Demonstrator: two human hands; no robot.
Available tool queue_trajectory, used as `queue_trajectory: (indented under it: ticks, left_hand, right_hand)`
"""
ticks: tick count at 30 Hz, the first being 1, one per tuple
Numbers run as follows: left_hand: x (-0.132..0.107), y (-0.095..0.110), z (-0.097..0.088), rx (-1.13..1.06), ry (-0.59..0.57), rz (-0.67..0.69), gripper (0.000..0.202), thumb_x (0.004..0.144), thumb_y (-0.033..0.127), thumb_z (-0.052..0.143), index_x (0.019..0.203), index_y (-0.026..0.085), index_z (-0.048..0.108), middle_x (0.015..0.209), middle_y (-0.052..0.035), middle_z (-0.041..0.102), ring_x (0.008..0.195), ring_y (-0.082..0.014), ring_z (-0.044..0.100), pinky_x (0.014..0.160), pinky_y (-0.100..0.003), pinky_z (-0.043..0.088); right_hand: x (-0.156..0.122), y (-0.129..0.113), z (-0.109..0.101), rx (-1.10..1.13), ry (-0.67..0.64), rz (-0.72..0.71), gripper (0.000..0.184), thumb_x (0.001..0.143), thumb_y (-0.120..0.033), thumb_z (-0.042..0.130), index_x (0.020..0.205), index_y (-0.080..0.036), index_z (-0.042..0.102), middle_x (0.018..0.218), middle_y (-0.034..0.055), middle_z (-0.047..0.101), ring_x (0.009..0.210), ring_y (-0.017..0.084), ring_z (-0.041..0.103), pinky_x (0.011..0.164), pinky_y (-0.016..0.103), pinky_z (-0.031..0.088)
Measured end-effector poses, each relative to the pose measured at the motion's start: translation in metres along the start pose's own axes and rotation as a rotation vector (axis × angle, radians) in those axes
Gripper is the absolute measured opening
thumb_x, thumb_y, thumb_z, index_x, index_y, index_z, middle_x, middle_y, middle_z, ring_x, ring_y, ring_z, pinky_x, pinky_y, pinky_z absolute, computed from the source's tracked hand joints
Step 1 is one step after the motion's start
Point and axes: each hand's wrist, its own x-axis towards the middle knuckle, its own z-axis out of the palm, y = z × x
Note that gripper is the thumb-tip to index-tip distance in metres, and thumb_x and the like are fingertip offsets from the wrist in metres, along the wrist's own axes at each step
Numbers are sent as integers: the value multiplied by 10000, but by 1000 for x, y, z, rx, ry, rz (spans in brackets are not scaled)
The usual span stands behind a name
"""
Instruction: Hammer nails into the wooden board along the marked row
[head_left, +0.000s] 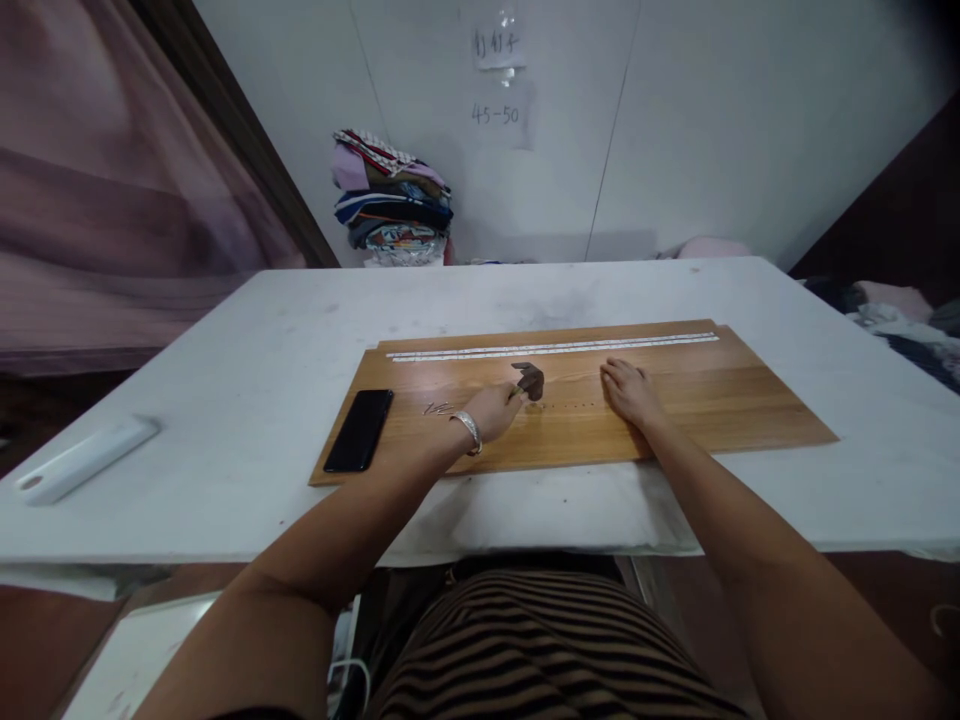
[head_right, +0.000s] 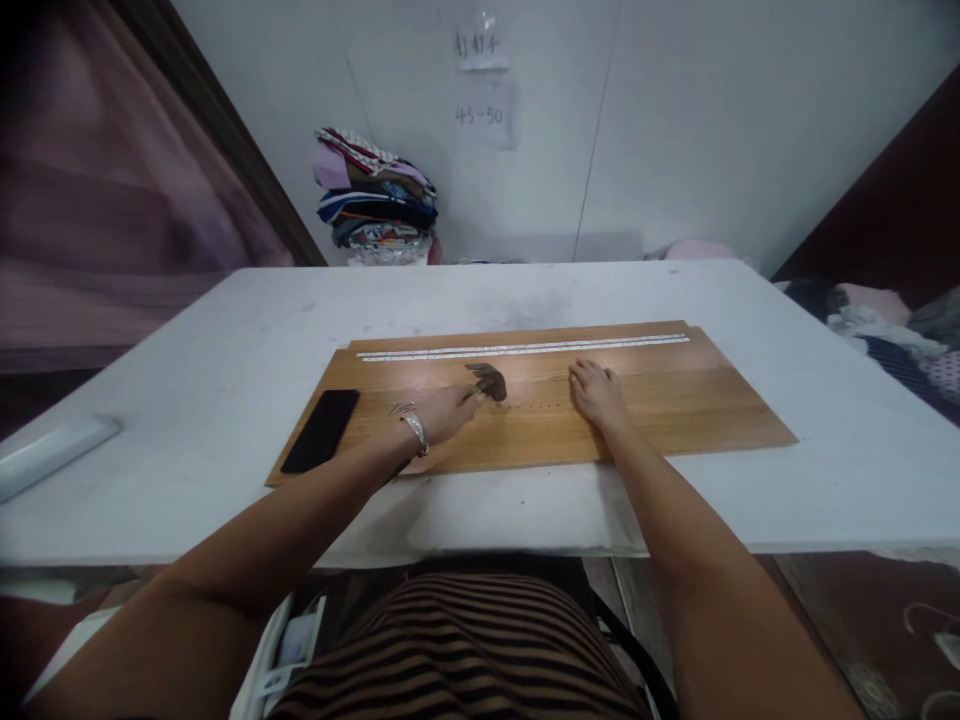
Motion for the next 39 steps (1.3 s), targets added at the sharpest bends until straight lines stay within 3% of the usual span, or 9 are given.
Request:
queue_trajectory:
  ticks: [7,18,25,32,39]
  left_hand:
    - [0,0,2,57,-29,-4,331,1027,343,412,958,163,681,953,-117,756,904,-251,704,807,-320,495]
    - [-3,4,-8,39,-39,-15,347,1030,376,414,951,164,677,930,-107,751,922,-252,703,840,-332,513]
    - [-2,2,0,81,-53,25,324,1023,331,423,1030,153,693,1082,-133,767,1018,-257,712,894,-329,509]
    - [-2,5,-10,64,-53,-17,379,1030,379,404,1040,142,699,972,-127,762,924,-263,713,834,-339,516]
    - [0,2,-3,70,-59,-7,336,1017,341,423,993,150,698,969,-115,764,925,-252,713,837,-323,508]
  right_hand:
    - [-1,1,1,-5,17,-15,467,1048,-316,329,1298,-203,708,1497,155,623,1397,276,536,1136,507,383]
    - [-2,4,1,10,40,-29,459,1044,-321,342,1277,-216,723,1481,145,639,1384,281,547,1122,510,399]
    - [-2,5,3,16,51,-40,458,1038,-315,348,1287,-212,718,1478,161,638,1383,303,554,1116,550,406]
    - [-2,7,5,-7,45,-52,444,1052,-317,349,1272,-213,720,1486,154,632,1384,284,557,1128,513,405]
    - [-1,7,6,-4,42,-38,448,1043,-309,351,1294,-209,709,1486,156,632,1398,288,544,1129,523,403]
